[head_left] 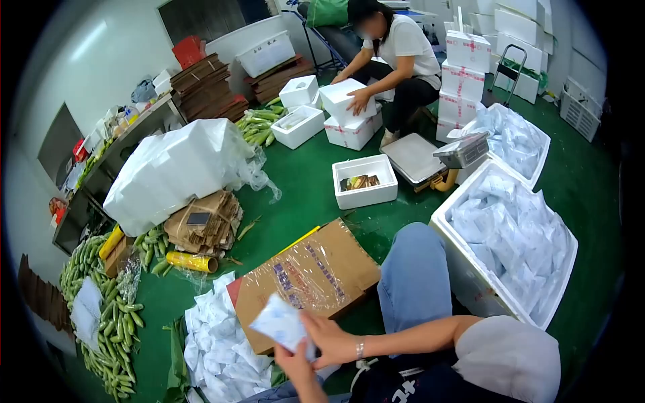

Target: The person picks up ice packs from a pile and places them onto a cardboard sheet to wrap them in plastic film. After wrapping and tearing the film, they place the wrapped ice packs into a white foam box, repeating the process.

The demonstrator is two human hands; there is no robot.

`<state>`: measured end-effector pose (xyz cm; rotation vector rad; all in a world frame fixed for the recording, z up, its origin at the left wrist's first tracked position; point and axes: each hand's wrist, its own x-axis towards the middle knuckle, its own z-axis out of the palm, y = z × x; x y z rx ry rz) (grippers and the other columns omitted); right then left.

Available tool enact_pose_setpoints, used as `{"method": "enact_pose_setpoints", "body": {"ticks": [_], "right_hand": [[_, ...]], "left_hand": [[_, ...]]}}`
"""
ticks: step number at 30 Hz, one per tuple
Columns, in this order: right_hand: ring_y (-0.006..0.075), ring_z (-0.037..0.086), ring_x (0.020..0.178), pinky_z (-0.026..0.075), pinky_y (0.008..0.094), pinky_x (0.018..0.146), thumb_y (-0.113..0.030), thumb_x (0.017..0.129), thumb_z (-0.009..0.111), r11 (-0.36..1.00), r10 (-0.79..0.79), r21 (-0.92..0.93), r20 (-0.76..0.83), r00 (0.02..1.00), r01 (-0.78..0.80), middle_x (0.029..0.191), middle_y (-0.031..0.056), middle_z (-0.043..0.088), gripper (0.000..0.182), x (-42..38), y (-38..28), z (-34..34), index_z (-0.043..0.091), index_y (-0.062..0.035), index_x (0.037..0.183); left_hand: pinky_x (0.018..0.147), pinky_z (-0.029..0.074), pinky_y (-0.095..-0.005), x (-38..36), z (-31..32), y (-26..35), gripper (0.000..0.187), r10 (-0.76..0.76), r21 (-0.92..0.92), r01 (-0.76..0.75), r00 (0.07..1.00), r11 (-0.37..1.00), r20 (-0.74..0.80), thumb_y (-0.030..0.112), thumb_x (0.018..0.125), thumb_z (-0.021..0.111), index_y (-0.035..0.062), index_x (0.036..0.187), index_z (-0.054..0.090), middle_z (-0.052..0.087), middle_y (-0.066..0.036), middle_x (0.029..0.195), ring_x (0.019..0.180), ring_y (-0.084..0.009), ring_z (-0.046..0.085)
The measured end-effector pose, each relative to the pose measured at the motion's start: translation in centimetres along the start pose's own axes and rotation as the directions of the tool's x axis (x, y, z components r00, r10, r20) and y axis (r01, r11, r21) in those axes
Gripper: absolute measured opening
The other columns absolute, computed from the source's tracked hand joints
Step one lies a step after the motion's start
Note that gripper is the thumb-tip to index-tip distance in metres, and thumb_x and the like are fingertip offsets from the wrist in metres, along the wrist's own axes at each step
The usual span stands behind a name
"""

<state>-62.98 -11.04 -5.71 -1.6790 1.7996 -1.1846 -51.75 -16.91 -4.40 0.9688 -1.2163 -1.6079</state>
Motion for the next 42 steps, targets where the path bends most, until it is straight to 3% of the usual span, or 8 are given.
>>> {"method": "enact_pose_setpoints", "body": {"ticks": [10, 13, 19, 21, 24, 29, 33, 42], "right_hand": [[0.0446, 0.042, 0.121, 0.036, 0.0469, 0.102, -0.036, 0.059, 0.083, 0.929, 0.353, 0.057, 0.159, 0.922, -0.366, 0.128, 0.0295, 0.043, 0.112, -4.3, 3.5, 0.9, 0.019, 0.0002, 0.144], [0.0357, 0.057, 0.103, 0.047, 0.0437, 0.089, -0.021, 0.054, 0.084, 0.93, 0.182, 0.289, 0.178, 0.967, -0.228, 0.113, 0.0231, 0.054, 0.087, -3.9, 4.1, 2.1, 0.036, -0.0013, 0.124], [0.0228, 0.054, 0.108, 0.046, 0.0362, 0.093, -0.003, 0.065, 0.076, 0.718, 0.236, 0.515, 0.453, 0.86, -0.469, 0.124, 0.0122, 0.049, 0.084, -4.7, 5.9, 4.3, 0.031, -0.0028, 0.136], [0.0235, 0.053, 0.112, 0.046, 0.0346, 0.094, -0.01, 0.076, 0.069, 0.771, 0.159, 0.48, 0.492, 0.856, -0.418, 0.124, 0.0149, 0.051, 0.072, -4.3, 4.5, 4.6, 0.032, 0.0004, 0.137], [0.0253, 0.055, 0.11, 0.046, 0.0354, 0.094, -0.014, 0.079, 0.07, 0.768, 0.183, 0.417, 0.583, 0.792, -0.485, 0.123, 0.0155, 0.052, 0.069, -4.0, 6.1, 4.7, 0.034, 0.0004, 0.136], [0.0252, 0.055, 0.112, 0.046, 0.0354, 0.096, -0.028, 0.085, 0.068, 0.842, 0.087, 0.335, 0.69, 0.719, -0.423, 0.125, 0.015, 0.053, 0.064, -2.2, 7.8, 4.2, 0.037, 0.0, 0.133], [0.0253, 0.055, 0.112, 0.046, 0.0355, 0.096, -0.029, 0.086, 0.066, 0.744, 0.176, 0.374, 0.691, 0.701, -0.554, 0.125, 0.0152, 0.053, 0.062, -1.9, 8.6, 3.4, 0.038, -0.0003, 0.133], [0.0255, 0.056, 0.112, 0.047, 0.0359, 0.095, -0.031, 0.088, 0.063, 0.266, 0.31, 0.59, 0.696, 0.647, -0.763, 0.125, 0.0156, 0.054, 0.058, -1.5, 12.9, 1.0, 0.039, -0.0008, 0.133]], "left_hand": [[0.087, 0.048, -0.0313, -5.2, 0.3, -6.9, 0.045, -0.205, -0.024, 0.205, 0.979, 0.978, -0.008, 0.0, 0.078, 0.069, -0.0034, 0.119, 0.052, 0.062, -0.012, 0.109, 0.097, -0.0181, 0.06], [0.083, 0.049, -0.0296, -6.2, -1.5, -8.0, 0.043, -0.182, 0.133, 0.181, 0.983, 0.975, -0.002, 0.012, 0.084, 0.069, -0.0009, 0.121, 0.052, 0.064, -0.009, 0.106, 0.095, -0.0151, 0.06], [0.087, 0.048, -0.0359, -7.0, -1.8, -10.9, 0.064, -0.095, 0.198, 0.137, 0.974, 0.971, -0.208, 0.04, 0.08, 0.067, 0.0028, 0.13, 0.049, 0.064, -0.021, 0.111, 0.101, -0.0295, 0.064], [0.086, 0.048, -0.0334, -7.5, -2.0, -9.1, 0.062, -0.123, 0.217, 0.182, 0.958, 0.959, -0.261, 0.034, 0.082, 0.066, 0.0038, 0.133, 0.046, 0.064, -0.016, 0.111, 0.097, -0.0237, 0.064], [0.083, 0.048, -0.0416, -8.5, -2.0, -7.6, 0.067, -0.065, 0.267, 0.154, 0.947, 0.951, -0.315, 0.04, 0.081, 0.062, 0.005, 0.135, 0.043, 0.062, -0.026, 0.11, 0.099, -0.0413, 0.061], [0.077, 0.05, -0.043, -9.1, -2.2, -5.1, 0.065, -0.059, 0.278, 0.15, 0.949, 0.949, -0.31, 0.041, 0.082, 0.059, 0.0032, 0.133, 0.044, 0.065, -0.025, 0.099, 0.087, -0.0404, 0.064], [0.075, 0.051, -0.0437, -7.8, -2.3, -6.1, 0.062, 0.164, 0.36, -0.036, 0.929, 0.932, -0.332, 0.042, 0.083, 0.057, 0.0025, 0.129, 0.048, 0.066, -0.026, 0.093, 0.083, -0.0404, 0.065], [0.073, 0.048, -0.0474, -6.1, -0.6, -4.3, 0.053, 0.089, 0.542, 0.007, 0.984, 0.84, -0.151, 0.038, 0.085, 0.059, 0.002, 0.123, 0.052, 0.064, -0.025, 0.085, 0.082, -0.0405, 0.062]]}}
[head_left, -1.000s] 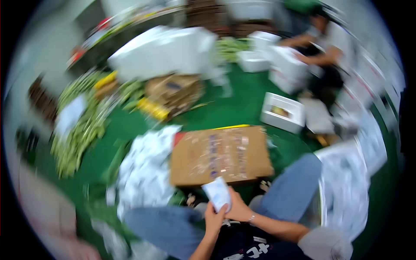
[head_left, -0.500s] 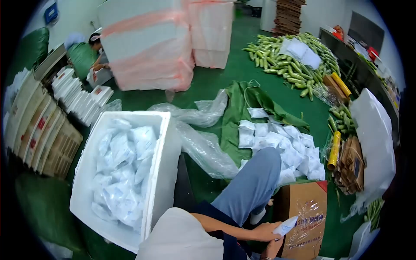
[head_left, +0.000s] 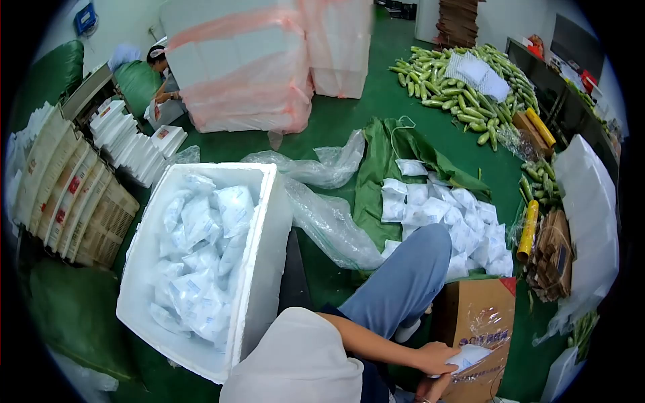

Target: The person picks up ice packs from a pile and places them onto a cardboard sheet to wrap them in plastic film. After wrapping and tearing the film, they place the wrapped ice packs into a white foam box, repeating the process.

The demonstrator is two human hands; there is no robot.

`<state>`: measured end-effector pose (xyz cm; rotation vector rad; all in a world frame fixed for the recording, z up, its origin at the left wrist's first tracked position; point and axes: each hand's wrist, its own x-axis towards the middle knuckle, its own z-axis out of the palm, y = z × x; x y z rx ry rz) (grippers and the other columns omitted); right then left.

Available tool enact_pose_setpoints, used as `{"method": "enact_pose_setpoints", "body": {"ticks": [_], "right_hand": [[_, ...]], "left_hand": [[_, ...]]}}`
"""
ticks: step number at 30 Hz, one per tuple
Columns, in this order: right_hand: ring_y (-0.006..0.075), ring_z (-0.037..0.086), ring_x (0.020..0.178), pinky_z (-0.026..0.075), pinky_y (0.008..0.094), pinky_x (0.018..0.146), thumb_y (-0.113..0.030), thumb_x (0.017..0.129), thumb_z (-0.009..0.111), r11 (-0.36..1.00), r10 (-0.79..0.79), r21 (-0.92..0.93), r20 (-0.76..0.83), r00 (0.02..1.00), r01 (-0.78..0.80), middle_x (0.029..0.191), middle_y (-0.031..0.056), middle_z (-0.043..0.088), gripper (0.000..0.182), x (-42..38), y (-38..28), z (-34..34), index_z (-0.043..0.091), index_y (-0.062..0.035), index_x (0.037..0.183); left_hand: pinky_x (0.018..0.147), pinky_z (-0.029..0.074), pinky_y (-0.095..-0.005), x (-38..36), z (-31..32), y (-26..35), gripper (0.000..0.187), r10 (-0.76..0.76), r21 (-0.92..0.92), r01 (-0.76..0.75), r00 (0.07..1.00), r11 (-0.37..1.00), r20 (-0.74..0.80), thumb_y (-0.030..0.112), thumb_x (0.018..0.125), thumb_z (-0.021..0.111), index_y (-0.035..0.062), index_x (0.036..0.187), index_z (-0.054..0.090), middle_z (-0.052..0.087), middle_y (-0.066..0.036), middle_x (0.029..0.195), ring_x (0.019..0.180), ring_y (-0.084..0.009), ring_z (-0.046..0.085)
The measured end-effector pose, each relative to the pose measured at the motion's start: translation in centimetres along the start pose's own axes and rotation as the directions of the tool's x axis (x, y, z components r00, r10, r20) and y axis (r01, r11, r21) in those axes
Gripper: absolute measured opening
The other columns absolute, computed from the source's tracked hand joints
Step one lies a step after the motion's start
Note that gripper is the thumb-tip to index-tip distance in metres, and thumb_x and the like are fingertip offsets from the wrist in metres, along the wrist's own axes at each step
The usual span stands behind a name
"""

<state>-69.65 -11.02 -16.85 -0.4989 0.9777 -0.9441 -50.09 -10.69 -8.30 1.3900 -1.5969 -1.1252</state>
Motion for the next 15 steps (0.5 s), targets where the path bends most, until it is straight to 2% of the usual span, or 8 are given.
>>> {"method": "enact_pose_setpoints", "body": {"ticks": [3, 6, 7, 8, 9, 11, 13, 15], "right_hand": [[0.0256, 0.056, 0.112, 0.047, 0.036, 0.095, -0.032, 0.089, 0.061, 0.987, -0.036, 0.158, 0.021, 0.999, 0.032, 0.125, 0.0157, 0.054, 0.057, -0.1, 0.3, -1.1, 0.04, -0.001, 0.132], [0.0225, 0.06, 0.106, 0.048, 0.0357, 0.094, -0.022, 0.089, 0.059, 0.992, -0.12, 0.013, -0.116, 0.986, 0.122, 0.117, 0.0121, 0.06, 0.043, -3.4, -1.3, 3.9, 0.048, -0.0018, 0.125], [0.02, 0.062, 0.1, 0.049, 0.0334, 0.089, -0.016, 0.086, 0.061, 0.992, -0.091, 0.068, -0.23, 0.969, 0.109, 0.112, 0.0093, 0.062, 0.038, -3.6, -1.5, 4.5, 0.052, -0.0027, 0.121], [0.0183, 0.061, 0.087, 0.049, 0.0311, 0.076, -0.01, 0.077, 0.069, 0.978, -0.119, 0.12, -0.347, 0.93, 0.17, 0.103, 0.0065, 0.061, 0.046, -4.0, -1.4, 4.2, 0.052, -0.0013, 0.119], [0.0177, 0.059, 0.091, 0.048, 0.0307, 0.079, -0.009, 0.075, 0.071, 0.958, -0.203, 0.13, -0.32, 0.925, 0.256, 0.104, 0.0057, 0.059, 0.05, -4.9, -1.1, 3.5, 0.051, -0.0014, 0.12], [0.0187, 0.055, 0.1, 0.044, 0.0323, 0.088, -0.007, 0.07, 0.076, 0.956, -0.242, 0.034, -0.467, 0.851, 0.291, 0.111, 0.0067, 0.055, 0.063, -5.3, -1.1, 3.1, 0.045, -0.0008, 0.125], [0.0199, 0.055, 0.101, 0.044, 0.0326, 0.089, -0.008, 0.066, 0.078, 0.947, -0.308, -0.095, -0.545, 0.78, 0.308, 0.113, 0.0081, 0.055, 0.071, -6.3, -2.3, 3.5, 0.043, -0.0005, 0.127], [0.0203, 0.055, 0.102, 0.045, 0.0331, 0.09, -0.007, 0.064, 0.079, 0.939, -0.341, -0.167, -0.578, 0.741, 0.302, 0.113, 0.0086, 0.055, 0.074, -6.1, -3.4, 3.0, 0.043, -0.0001, 0.128]], "left_hand": [[0.075, 0.047, -0.0476, 1.2, 1.0, 0.6, 0.049, 0.009, 0.071, -0.015, 0.997, 0.997, 0.08, 0.039, 0.084, 0.061, 0.0018, 0.116, 0.056, 0.063, -0.025, 0.092, 0.088, -0.0404, 0.061], [0.074, 0.048, -0.0454, 3.5, 2.0, -0.9, 0.045, 0.113, 0.091, -0.128, 0.982, 0.988, 0.152, 0.041, 0.082, 0.063, 0.0017, 0.103, 0.06, 0.062, -0.023, 0.096, 0.087, -0.0392, 0.06], [0.07, 0.049, -0.0419, 4.4, 1.8, -0.1, 0.04, 0.008, 0.121, -0.037, 0.973, 0.992, 0.232, 0.038, 0.083, 0.065, 0.0021, 0.1, 0.06, 0.064, -0.02, 0.093, 0.084, -0.034, 0.062], [0.067, 0.05, -0.0373, 5.1, 2.1, -0.4, 0.035, 0.03, -0.032, -0.023, 0.972, 0.999, 0.232, 0.031, 0.084, 0.067, 0.0022, 0.101, 0.06, 0.065, -0.016, 0.088, 0.078, -0.0278, 0.065], [0.066, 0.051, -0.0338, 5.8, 1.8, 0.0, 0.031, 0.016, -0.087, 0.002, 0.979, 0.996, 0.205, 0.026, 0.084, 0.069, 0.0026, 0.102, 0.06, 0.066, -0.013, 0.084, 0.074, -0.0229, 0.065], [0.066, 0.052, -0.034, 8.2, 1.1, -2.1, 0.033, 0.072, 0.049, -0.078, 0.992, 0.996, 0.104, 0.026, 0.081, 0.072, 0.0029, 0.102, 0.059, 0.065, -0.011, 0.08, 0.072, -0.0216, 0.065], [0.066, 0.052, -0.0349, 10.1, -0.6, -5.2, 0.037, 0.085, 0.261, -0.088, 0.996, 0.961, 0.021, 0.028, 0.079, 0.073, 0.003, 0.103, 0.059, 0.064, -0.012, 0.082, 0.073, -0.0235, 0.064], [0.068, 0.052, -0.037, 12.2, -2.0, -9.6, 0.045, -0.005, 0.439, 0.022, 0.999, 0.898, -0.041, 0.03, 0.078, 0.073, 0.0018, 0.109, 0.055, 0.063, -0.015, 0.085, 0.074, -0.0284, 0.064]]}}
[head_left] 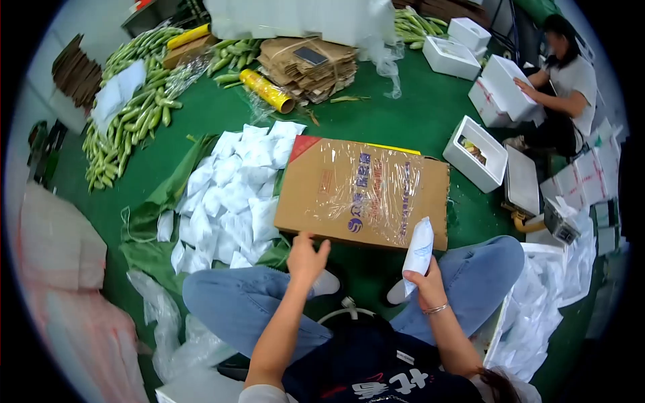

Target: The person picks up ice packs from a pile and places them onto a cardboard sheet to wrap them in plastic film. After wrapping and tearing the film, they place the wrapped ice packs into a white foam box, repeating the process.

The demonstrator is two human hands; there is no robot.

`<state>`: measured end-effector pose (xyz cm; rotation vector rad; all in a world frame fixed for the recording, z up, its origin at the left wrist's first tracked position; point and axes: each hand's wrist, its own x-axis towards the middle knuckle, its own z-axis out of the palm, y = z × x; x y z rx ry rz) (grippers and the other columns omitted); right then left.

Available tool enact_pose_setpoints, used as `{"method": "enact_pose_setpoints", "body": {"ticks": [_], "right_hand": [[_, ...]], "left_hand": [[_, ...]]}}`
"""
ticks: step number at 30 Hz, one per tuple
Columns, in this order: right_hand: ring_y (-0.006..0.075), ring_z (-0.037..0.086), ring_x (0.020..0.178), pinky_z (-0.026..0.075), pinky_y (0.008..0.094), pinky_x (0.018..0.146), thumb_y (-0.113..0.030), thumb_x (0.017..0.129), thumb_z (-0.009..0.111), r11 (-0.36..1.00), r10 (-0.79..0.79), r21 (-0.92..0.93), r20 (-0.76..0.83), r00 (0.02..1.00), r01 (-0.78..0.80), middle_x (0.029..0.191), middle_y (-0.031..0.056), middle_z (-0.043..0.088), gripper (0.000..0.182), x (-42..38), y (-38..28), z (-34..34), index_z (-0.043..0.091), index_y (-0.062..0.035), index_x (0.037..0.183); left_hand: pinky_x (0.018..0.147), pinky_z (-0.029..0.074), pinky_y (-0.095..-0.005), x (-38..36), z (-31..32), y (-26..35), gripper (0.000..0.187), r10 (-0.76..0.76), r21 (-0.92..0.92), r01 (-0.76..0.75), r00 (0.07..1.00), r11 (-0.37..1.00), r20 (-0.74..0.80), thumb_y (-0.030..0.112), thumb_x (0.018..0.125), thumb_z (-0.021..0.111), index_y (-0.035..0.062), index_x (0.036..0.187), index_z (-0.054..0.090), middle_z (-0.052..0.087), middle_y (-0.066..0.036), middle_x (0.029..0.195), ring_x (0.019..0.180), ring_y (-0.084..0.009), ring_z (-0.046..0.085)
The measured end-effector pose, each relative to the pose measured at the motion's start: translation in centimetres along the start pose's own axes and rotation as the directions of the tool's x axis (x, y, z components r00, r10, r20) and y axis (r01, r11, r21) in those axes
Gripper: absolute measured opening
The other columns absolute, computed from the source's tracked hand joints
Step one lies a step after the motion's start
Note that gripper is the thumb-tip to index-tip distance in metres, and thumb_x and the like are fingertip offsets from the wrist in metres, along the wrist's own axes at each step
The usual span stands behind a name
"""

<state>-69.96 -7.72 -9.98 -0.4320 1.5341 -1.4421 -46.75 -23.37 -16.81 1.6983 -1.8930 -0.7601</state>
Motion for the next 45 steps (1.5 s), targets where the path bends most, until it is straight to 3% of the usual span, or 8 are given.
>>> {"method": "enact_pose_setpoints", "body": {"ticks": [14, 19, 26, 28, 35, 37, 40, 45], "right_hand": [[0.0331, 0.039, 0.122, 0.024, 0.0456, 0.104, -0.028, 0.046, 0.079, 0.117, -0.573, -0.812, 0.415, 0.707, 0.571, 0.129, 0.0185, 0.043, 0.108, 20.3, 0.7, 6.8, 0.031, -0.004, 0.139], [0.0349, 0.04, 0.12, 0.025, 0.0472, 0.103, -0.03, 0.046, 0.081, 0.179, -0.584, -0.834, 0.337, 0.738, 0.522, 0.129, 0.0182, 0.042, 0.108, 20.4, 3.5, 6.4, 0.032, -0.0041, 0.139], [0.0347, 0.041, 0.119, 0.024, 0.0484, 0.105, -0.032, 0.047, 0.083, -0.003, -0.426, -0.764, 0.584, 0.691, 0.645, 0.13, 0.0191, 0.041, 0.11, 18.1, 3.4, 5.5, 0.031, -0.003, 0.14], [0.0349, 0.041, 0.119, 0.024, 0.0479, 0.105, -0.032, 0.047, 0.082, 0.08, -0.474, -0.802, 0.492, 0.73, 0.592, 0.13, 0.0192, 0.042, 0.109, 18.8, 2.7, 5.5, 0.032, -0.0038, 0.139], [0.0352, 0.041, 0.119, 0.026, 0.0475, 0.103, -0.032, 0.047, 0.082, 0.07, -0.525, -0.85, 0.413, 0.744, 0.521, 0.128, 0.0193, 0.043, 0.105, 19.8, 2.5, 6.0, 0.035, -0.0033, 0.138], [0.0352, 0.041, 0.12, 0.026, 0.0477, 0.103, -0.032, 0.048, 0.082, 0.031, -0.498, -0.849, 0.445, 0.745, 0.528, 0.129, 0.0196, 0.044, 0.105, 19.1, 2.8, 5.9, 0.035, -0.0034, 0.138], [0.0359, 0.041, 0.121, 0.028, 0.0485, 0.103, -0.032, 0.05, 0.083, -0.048, -0.405, -0.78, 0.586, 0.702, 0.624, 0.129, 0.0204, 0.044, 0.104, 17.8, 2.2, 5.9, 0.035, -0.0031, 0.138], [0.0354, 0.042, 0.124, 0.03, 0.0481, 0.103, -0.028, 0.051, 0.081, 0.118, -0.2, -0.678, 0.7, 0.686, 0.726, 0.129, 0.0194, 0.046, 0.101, 21.2, 0.4, 6.3, 0.037, -0.0042, 0.138]], "left_hand": [[0.072, 0.05, -0.0472, 10.7, 2.1, -2.7, 0.059, 0.065, 0.518, -0.153, 0.981, 0.841, 0.184, 0.046, 0.074, 0.074, -0.0043, 0.097, 0.053, 0.06, -0.018, 0.091, 0.081, -0.0359, 0.061], [0.054, 0.046, -0.0313, 13.9, 0.0, -3.7, 0.024, -0.257, -0.081, 0.415, 0.693, 0.906, 0.674, 0.022, 0.082, 0.064, 0.0011, 0.073, 0.056, 0.054, -0.006, 0.06, 0.058, -0.0211, 0.06], [0.063, 0.05, -0.0335, 12.7, -3.1, -1.3, 0.024, -0.306, -0.536, 0.54, 0.83, 0.649, 0.466, 0.023, 0.083, 0.063, -0.0003, 0.08, 0.06, 0.059, -0.011, 0.065, 0.066, -0.0245, 0.063], [0.061, 0.05, -0.0385, 13.4, 1.6, -3.9, 0.029, 0.155, 0.245, -0.163, 0.987, 0.956, 0.05, 0.026, 0.088, 0.06, -0.0028, 0.084, 0.059, 0.061, -0.015, 0.072, 0.066, -0.0268, 0.063], [0.052, 0.048, -0.0413, 12.0, 3.2, -3.1, 0.031, 0.142, 0.532, -0.334, 0.918, 0.778, 0.37, 0.027, 0.083, 0.067, -0.0013, 0.09, 0.057, 0.057, -0.01, 0.064, 0.055, -0.029, 0.058], [0.046, 0.04, -0.0339, 13.0, 0.2, -1.6, 0.021, -0.34, -0.293, 0.622, 0.695, 0.726, 0.634, 0.02, 0.087, 0.063, 0.001, 0.081, 0.055, 0.046, -0.002, 0.058, 0.05, -0.0181, 0.048], [0.044, 0.032, -0.0287, 13.3, -3.4, 2.9, 0.02, -0.096, -0.606, 0.762, 0.637, 0.226, 0.765, 0.012, 0.089, 0.058, 0.0033, 0.071, 0.053, 0.039, 0.002, 0.057, 0.049, -0.0111, 0.038], [0.068, 0.049, -0.0326, 15.5, 2.9, 5.4, 0.024, 0.132, -0.489, 0.189, 0.825, 0.852, 0.549, 0.018, 0.091, 0.059, -0.0012, 0.104, 0.063, 0.066, -0.012, 0.088, 0.079, -0.0234, 0.063]]}}
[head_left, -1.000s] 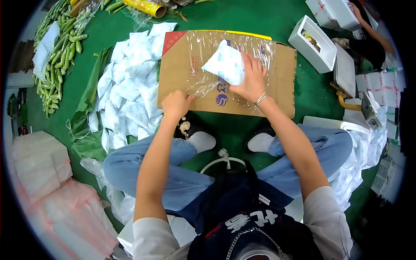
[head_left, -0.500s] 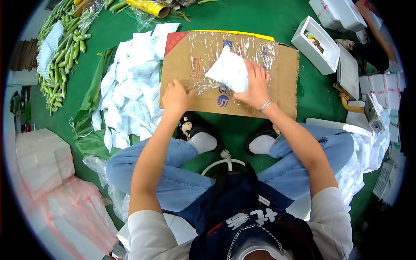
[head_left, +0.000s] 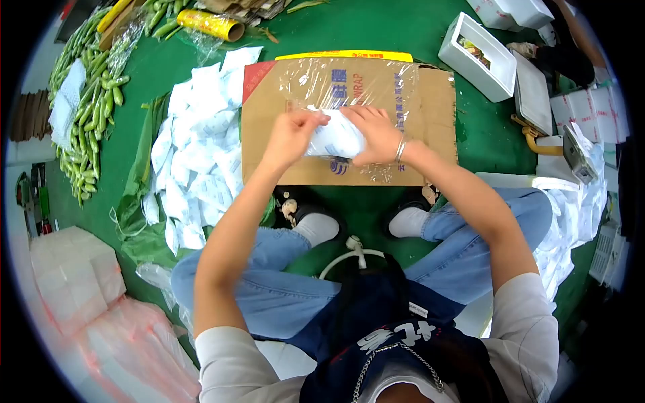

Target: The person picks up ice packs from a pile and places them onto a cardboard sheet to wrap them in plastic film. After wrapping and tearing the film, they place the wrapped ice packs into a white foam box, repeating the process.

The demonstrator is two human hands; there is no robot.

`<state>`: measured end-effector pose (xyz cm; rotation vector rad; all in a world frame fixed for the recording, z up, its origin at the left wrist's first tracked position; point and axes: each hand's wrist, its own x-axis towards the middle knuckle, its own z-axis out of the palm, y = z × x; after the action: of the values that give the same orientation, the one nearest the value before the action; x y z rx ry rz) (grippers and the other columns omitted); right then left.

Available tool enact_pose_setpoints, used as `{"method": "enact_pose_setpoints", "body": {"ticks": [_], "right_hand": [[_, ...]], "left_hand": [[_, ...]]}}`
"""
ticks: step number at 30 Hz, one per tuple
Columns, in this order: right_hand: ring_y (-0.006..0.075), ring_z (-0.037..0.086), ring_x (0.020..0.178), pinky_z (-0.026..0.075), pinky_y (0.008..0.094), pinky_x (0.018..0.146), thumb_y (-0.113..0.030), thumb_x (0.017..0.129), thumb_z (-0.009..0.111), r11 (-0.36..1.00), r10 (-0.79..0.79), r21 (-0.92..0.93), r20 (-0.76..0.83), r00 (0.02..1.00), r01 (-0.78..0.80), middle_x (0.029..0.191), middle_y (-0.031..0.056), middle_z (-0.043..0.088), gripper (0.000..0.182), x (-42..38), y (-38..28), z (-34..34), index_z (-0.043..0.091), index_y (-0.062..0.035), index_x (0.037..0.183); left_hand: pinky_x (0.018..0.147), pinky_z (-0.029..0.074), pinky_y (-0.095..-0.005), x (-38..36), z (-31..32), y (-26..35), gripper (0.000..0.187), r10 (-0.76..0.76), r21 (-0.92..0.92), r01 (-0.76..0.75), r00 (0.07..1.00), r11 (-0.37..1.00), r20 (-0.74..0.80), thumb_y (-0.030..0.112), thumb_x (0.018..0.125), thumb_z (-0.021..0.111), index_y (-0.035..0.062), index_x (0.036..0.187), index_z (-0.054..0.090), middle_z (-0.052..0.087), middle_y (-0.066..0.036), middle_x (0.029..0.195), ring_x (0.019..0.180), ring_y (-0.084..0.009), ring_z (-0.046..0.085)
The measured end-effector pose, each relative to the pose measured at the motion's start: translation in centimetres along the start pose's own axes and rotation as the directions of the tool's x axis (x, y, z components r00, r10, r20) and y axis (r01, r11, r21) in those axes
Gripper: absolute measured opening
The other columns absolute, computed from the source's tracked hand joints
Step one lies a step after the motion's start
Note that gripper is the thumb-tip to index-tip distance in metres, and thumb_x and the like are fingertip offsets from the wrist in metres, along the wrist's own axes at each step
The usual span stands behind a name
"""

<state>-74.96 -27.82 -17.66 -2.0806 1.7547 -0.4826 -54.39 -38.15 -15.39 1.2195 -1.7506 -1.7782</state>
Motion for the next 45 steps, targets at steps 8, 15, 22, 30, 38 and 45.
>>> {"method": "enact_pose_setpoints", "body": {"ticks": [8, 15, 22, 30, 38, 45], "right_hand": [[0.0249, 0.051, 0.12, 0.045, 0.0345, 0.096, -0.017, 0.063, 0.08, 0.558, 0.186, 0.734, 0.345, 0.92, -0.388, 0.134, 0.0175, 0.049, 0.094, 2.3, 3.3, -2.5, 0.031, 0.001, 0.141], [0.0383, 0.041, 0.117, 0.034, 0.0466, 0.096, -0.02, 0.07, 0.076, 0.886, 0.454, 0.13, -0.443, 0.773, -0.446, 0.127, 0.0174, 0.044, 0.071, -6.9, -6.8, 3.9, 0.044, -0.0061, 0.131], [0.0225, 0.064, 0.065, 0.052, 0.0335, 0.061, -0.001, 0.078, 0.063, 0.872, 0.482, 0.413, -0.636, 0.602, -0.262, 0.074, 0.0116, 0.065, 0.016, -11.1, -0.7, -6.9, 0.069, -0.0026, 0.092], [0.0355, 0.066, 0.077, 0.053, 0.0466, 0.069, -0.006, 0.077, 0.056, 0.955, 0.29, 0.038, -0.298, 0.909, -0.293, 0.084, 0.0211, 0.065, 0.015, -2.9, -6.8, -4.8, 0.065, -0.0011, 0.088], [0.0373, 0.038, 0.131, 0.033, 0.0415, 0.108, -0.02, 0.073, 0.068, 0.946, -0.091, -0.323, -0.196, 0.976, 0.024, 0.145, 0.0264, 0.028, 0.081, -12.5, -5.9, 5.1, 0.028, 0.0115, 0.137], [0.0341, 0.062, 0.094, 0.051, 0.0411, 0.078, -0.036, 0.072, 0.068, 0.932, -0.008, 0.35, 0.266, 0.964, -0.089, 0.106, 0.0229, 0.063, 0.06, -6.0, -0.9, -0.4, 0.054, -0.0026, 0.119]], "left_hand": [[0.094, 0.046, -0.0432, 4.2, -0.3, 3.7, 0.073, 0.361, 0.538, -0.773, 0.634, 0.336, 0.684, 0.017, 0.071, 0.077, 0.0124, 0.135, 0.043, 0.058, -0.015, 0.121, 0.115, -0.0358, 0.053], [0.085, 0.05, -0.0443, 5.2, -0.3, 4.0, 0.07, 0.368, 0.518, -0.783, 0.621, 0.345, 0.693, 0.005, 0.067, 0.075, 0.0118, 0.131, 0.048, 0.06, -0.017, 0.118, 0.102, -0.0388, 0.059], [0.071, 0.053, -0.0442, 3.6, -0.8, 4.2, 0.069, 0.435, 0.569, -0.761, 0.647, 0.312, 0.627, 0.023, 0.068, 0.081, 0.013, 0.13, 0.051, 0.067, -0.019, 0.093, 0.081, -0.0381, 0.065], [0.072, 0.052, -0.0372, 0.1, 1.7, 7.7, 0.047, -0.003, 0.642, -0.511, 0.781, 0.572, 0.624, 0.046, 0.088, 0.061, 0.005, 0.111, 0.067, 0.069, -0.022, 0.089, 0.082, -0.0307, 0.068], [0.081, 0.048, -0.03, 5.2, 2.9, -4.4, 0.05, -0.481, 0.596, -0.029, 0.561, 0.802, 0.674, 0.047, 0.091, 0.057, 0.0037, 0.112, 0.067, 0.069, -0.009, 0.099, 0.09, -0.0163, 0.06], [0.089, 0.044, -0.0419, 1.6, 4.2, 4.1, 0.046, 0.492, 0.641, -0.756, 0.613, 0.136, 0.619, 0.04, 0.083, 0.065, 0.0053, 0.113, 0.063, 0.062, -0.02, 0.108, 0.102, -0.0384, 0.057]]}}
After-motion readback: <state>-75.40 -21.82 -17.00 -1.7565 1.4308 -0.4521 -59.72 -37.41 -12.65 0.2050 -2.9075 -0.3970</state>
